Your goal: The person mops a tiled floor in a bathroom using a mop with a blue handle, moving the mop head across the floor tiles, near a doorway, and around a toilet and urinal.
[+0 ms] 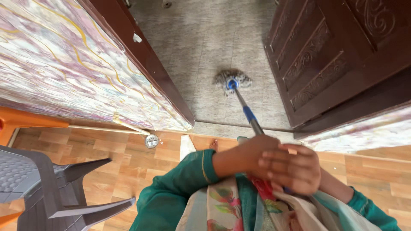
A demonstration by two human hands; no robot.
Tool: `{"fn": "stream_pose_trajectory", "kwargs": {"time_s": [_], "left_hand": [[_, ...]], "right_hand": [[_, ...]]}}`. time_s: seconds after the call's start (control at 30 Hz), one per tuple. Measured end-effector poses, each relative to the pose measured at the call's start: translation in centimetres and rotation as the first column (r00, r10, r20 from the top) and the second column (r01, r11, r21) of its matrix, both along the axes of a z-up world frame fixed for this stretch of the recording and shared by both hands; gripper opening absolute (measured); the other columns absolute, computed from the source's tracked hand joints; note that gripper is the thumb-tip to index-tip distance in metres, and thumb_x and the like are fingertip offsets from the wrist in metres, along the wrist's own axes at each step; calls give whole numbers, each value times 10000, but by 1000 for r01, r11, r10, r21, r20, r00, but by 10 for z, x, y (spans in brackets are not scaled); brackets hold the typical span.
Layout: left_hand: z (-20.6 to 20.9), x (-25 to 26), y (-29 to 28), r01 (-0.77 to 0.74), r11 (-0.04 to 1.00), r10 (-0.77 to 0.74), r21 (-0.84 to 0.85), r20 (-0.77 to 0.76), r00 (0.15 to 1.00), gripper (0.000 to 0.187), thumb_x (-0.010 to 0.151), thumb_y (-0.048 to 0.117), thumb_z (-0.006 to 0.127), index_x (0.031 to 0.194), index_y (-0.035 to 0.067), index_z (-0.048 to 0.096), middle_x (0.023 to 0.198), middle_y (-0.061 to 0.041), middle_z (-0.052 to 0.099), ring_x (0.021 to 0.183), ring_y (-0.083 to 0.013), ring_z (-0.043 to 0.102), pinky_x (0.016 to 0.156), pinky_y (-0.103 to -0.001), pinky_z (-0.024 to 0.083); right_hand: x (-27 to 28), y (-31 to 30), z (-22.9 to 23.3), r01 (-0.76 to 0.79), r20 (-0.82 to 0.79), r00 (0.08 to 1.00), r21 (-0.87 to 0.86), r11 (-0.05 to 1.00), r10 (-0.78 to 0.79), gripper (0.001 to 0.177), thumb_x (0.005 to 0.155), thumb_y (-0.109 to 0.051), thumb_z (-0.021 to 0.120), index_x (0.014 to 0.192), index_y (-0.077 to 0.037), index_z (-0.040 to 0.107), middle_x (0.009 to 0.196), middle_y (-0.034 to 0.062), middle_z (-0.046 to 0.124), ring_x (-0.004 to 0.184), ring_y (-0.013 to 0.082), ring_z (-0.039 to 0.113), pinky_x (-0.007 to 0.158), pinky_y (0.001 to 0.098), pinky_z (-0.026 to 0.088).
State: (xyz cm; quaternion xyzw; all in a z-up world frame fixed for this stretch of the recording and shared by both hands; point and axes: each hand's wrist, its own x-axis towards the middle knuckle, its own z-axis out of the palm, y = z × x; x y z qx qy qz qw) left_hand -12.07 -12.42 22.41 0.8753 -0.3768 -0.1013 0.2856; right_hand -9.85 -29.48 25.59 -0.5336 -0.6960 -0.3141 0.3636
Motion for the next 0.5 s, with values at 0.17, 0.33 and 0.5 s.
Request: {"fn": "stream_pose_trajectory", "kwargs": {"time_s": [0.17,0.33,0.5], "left_hand": [[-2,1,14,-67,988,66,-137,-18,998,383,702,498,686,599,134,623,663,-114,675,673,-351,685,616,-450,546],[-29,44,51,-73,982,61,-175,-69,996,363,765,483,648,655,139,606,701,-100,671,707,-340,683,620,-451,532],[-69,118,96,-44,976,21,-215,-105,994,340,881,477,579,738,170,620,782,-50,700,767,-305,698,688,-428,550]], "right_hand": [[16,46,-15,-101,2,994,290,952,105,290,1030,-267,594,785,-112,584,721,109,725,713,221,766,693,377,614],[56,75,-60,-50,-32,997,421,906,70,282,987,-237,602,734,-130,540,662,89,700,632,194,737,621,340,602],[115,146,-94,47,-147,987,625,779,58,219,952,-209,612,762,-128,542,701,96,703,665,214,735,647,358,593]]}}
